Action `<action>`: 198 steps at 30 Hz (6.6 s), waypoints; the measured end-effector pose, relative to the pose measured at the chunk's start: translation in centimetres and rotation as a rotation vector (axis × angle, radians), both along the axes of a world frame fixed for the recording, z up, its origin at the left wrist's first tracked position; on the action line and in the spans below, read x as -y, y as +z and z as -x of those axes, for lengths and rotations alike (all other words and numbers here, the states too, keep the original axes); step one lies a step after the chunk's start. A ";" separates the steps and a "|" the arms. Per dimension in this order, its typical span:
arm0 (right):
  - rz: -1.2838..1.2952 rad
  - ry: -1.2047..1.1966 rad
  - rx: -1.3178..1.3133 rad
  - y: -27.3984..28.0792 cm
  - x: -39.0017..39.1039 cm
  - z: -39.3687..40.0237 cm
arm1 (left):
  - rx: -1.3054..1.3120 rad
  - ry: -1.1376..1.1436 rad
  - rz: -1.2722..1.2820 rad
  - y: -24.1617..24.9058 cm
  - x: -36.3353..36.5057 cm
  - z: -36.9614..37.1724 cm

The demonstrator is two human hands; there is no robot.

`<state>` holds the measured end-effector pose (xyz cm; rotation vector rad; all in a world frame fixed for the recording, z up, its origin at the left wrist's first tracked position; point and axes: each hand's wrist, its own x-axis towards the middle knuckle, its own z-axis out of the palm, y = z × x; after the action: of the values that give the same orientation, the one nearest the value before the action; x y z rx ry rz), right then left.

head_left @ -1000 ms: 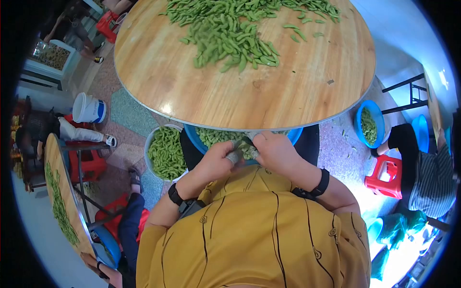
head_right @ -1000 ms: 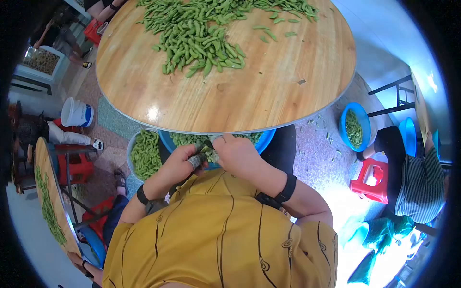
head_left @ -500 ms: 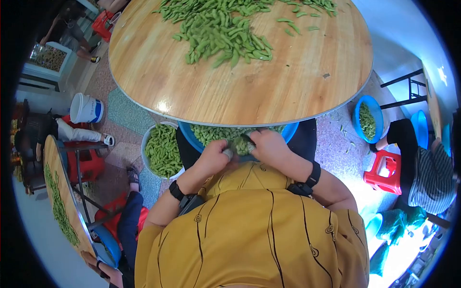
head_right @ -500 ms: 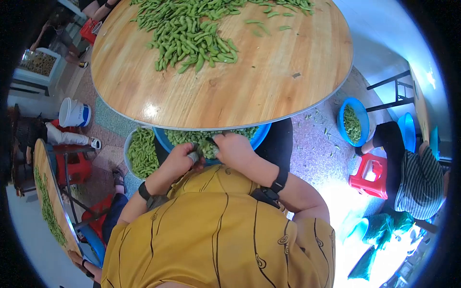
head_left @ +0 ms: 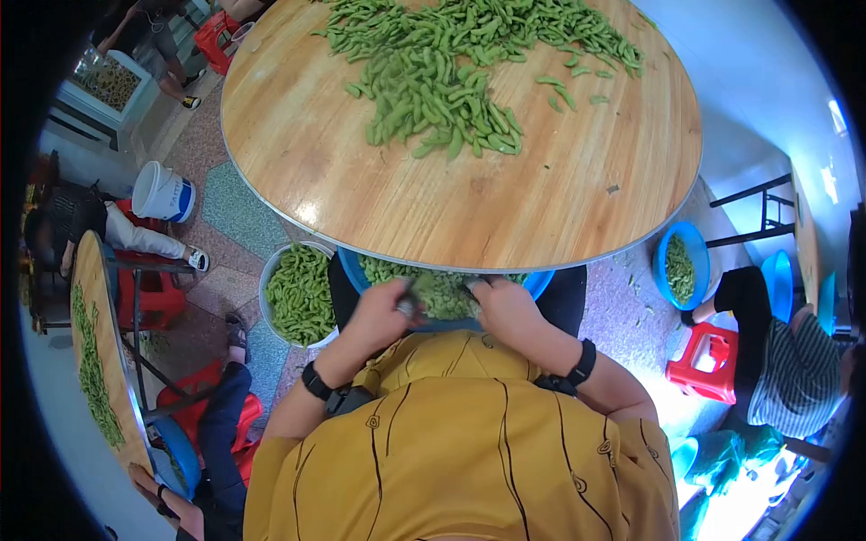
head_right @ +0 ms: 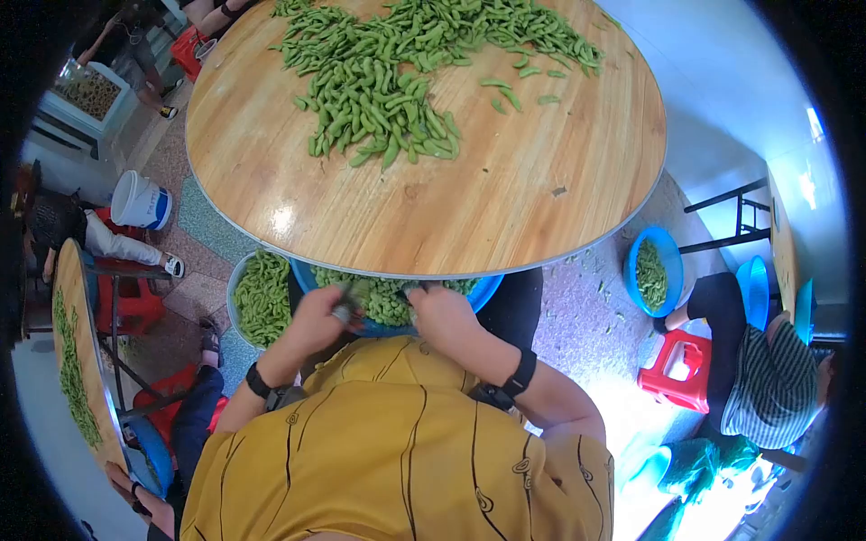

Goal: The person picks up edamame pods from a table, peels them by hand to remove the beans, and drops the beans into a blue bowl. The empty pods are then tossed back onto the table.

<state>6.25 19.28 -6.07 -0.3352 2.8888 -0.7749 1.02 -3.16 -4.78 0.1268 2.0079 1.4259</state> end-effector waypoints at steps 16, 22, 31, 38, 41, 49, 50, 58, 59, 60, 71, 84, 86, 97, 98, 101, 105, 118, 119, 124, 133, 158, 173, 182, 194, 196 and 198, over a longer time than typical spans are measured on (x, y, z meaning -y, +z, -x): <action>-0.168 -0.379 -0.342 5.4 -5.2 14.4 | -0.859 0.113 0.205 7.5 1.4 2.0; 0.009 -0.379 -0.280 6.4 -5.2 13.2 | -0.809 -0.035 0.007 5.0 -6.2 6.2; 0.163 -0.232 -0.319 7.7 -2.1 6.7 | -0.190 0.201 -0.495 4.5 -10.3 6.3; 0.639 -0.165 0.035 9.7 -3.0 4.7 | -0.014 0.060 -0.370 5.6 -6.7 4.6; 0.674 -0.066 0.127 9.1 -3.0 4.3 | 0.024 -0.008 -0.371 6.3 -5.9 3.6; 1.178 -0.066 0.592 10.7 -2.4 3.5 | 0.037 -0.016 -0.467 7.0 -4.5 2.3; 1.079 -0.069 0.505 10.6 -2.0 3.4 | -0.351 -0.070 -0.315 7.2 -4.5 2.2; 1.226 -0.163 0.720 9.0 -1.3 2.2 | -0.874 -0.226 -0.007 5.9 -2.9 1.2; 1.314 -0.199 0.826 10.0 -1.4 2.0 | -0.225 -0.122 -0.418 5.3 -2.4 1.2; 1.399 -0.234 0.935 10.5 -1.4 1.8 | 0.447 -0.007 -0.788 5.2 -2.2 1.1; 0.965 -0.168 0.519 8.6 -0.1 1.1 | -1.189 -0.275 0.308 5.1 -3.3 0.0; 0.759 -0.135 0.356 7.3 -0.8 0.3 | -1.156 -0.398 0.472 5.4 -4.5 -0.2; 0.666 -0.087 0.212 7.1 -1.2 0.5 | -1.084 -0.362 0.413 4.4 -4.8 0.0; 0.528 -0.056 -0.065 4.9 -1.8 0.3 | -0.041 -0.285 -0.077 5.2 -3.6 -0.5; 0.529 -0.059 -0.069 4.6 -1.5 0.6 | -0.202 -0.362 -0.075 5.2 -3.8 -0.5; 0.363 0.056 -0.185 4.0 -0.7 1.3 | -0.423 -0.478 -0.026 4.6 -3.5 -0.2; 0.212 0.046 -0.253 4.6 -0.1 0.3 | -0.318 -0.299 0.169 6.0 -2.4 -0.6; 1.178 -0.244 0.746 8.6 -0.4 1.4 | -0.456 -0.303 -0.198 9.1 -3.2 -0.8; 1.179 -0.243 0.749 8.2 -0.3 1.5 | -0.122 -0.189 -0.390 7.9 -3.1 -0.8; 1.056 -0.182 0.577 6.4 -0.4 1.9 | 0.164 0.001 -0.573 5.2 -3.3 -0.9; 0.495 0.168 -0.271 4.9 -0.2 2.1 | -0.573 -0.006 0.045 5.7 1.9 -0.2; 1.513 -0.415 0.512 9.0 -2.6 8.0 | 0.247 0.031 -0.645 7.0 -6.2 4.2; 0.901 -0.043 0.265 8.2 -2.1 3.8 | -0.042 0.034 -0.378 6.4 -4.6 2.7; 0.862 -0.113 0.392 9.2 -1.3 4.2 | -0.576 -0.033 -0.102 6.5 -4.3 2.6; 1.546 -0.241 1.067 9.1 -1.5 3.6 | 0.204 -0.026 -0.529 5.4 -2.5 2.7; 1.453 -0.286 0.980 8.8 -1.1 3.4 | 0.142 0.004 -0.426 5.8 -3.2 2.8; 1.184 -0.214 0.630 7.1 -0.4 3.0 | -0.930 -0.272 0.190 6.0 -3.7 2.8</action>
<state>3.29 19.69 1.05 0.1283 1.6291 -2.0846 -1.77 0.51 1.22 1.1017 2.6845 1.0687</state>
